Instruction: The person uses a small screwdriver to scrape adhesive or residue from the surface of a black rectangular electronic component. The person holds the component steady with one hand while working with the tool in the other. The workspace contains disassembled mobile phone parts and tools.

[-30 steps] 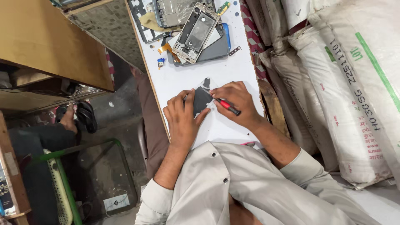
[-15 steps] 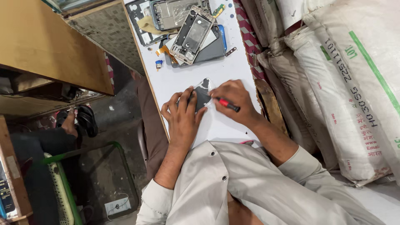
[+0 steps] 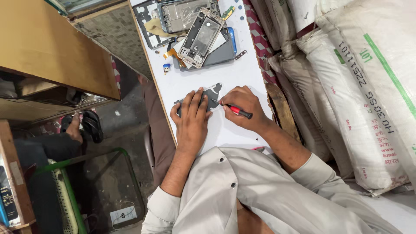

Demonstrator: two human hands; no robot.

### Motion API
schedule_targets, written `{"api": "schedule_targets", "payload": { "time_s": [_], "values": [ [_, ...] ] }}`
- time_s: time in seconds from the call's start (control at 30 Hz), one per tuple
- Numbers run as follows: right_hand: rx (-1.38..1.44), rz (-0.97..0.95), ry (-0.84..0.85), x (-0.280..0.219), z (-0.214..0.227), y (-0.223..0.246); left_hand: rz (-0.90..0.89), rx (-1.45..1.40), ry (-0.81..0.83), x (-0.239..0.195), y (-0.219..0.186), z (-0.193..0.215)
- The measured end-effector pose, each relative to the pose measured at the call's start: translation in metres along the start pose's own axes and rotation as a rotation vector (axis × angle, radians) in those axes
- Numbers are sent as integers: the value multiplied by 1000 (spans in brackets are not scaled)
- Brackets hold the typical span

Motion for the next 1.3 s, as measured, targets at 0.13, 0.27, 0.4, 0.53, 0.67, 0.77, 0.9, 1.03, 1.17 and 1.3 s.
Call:
{"api": "schedule_targets", "payload": {
  "time_s": [0.13, 0.27, 0.4, 0.53, 0.67, 0.77, 0.9, 1.03, 1.17, 1.3],
  "values": [
    [110, -137, -151, 3, 15, -9, 6, -6, -9, 0, 0, 2],
    [62, -141, -114, 3, 13, -8, 2, -10, -11, 0, -2, 2],
    [84, -102, -167, 1, 15, -5, -7, -8, -20, 0, -2, 3],
    [76, -193, -203, 2, 17, -16, -1, 1, -7, 1, -1, 2],
    [77, -105, -160, 2, 16, -9, 0, 5, -10, 0, -1, 2],
    [75, -106, -161, 2, 15, -7, 3, 1, -5, 0, 0, 1],
    [98, -200, -219, 1, 17, -13, -5, 10, -1, 0, -1, 1],
    [42, -160, -246, 0, 16, -6, -6, -6, -18, 0, -2, 3],
    [35, -222, -249, 0, 15, -12, -24, 7, -37, 0, -4, 5],
    [47, -221, -263, -1, 15, -12, -15, 11, -35, 0, -3, 5]
  ]
}}
Point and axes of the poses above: each hand's wrist, its own x-axis towards the middle knuckle, its own z-axis out of the back of the hand, y = z × x, the point moved 10 cm from there along x, towards the middle knuckle, and after that the axes turned 15 degrees about -z, right-handed, at the moved point
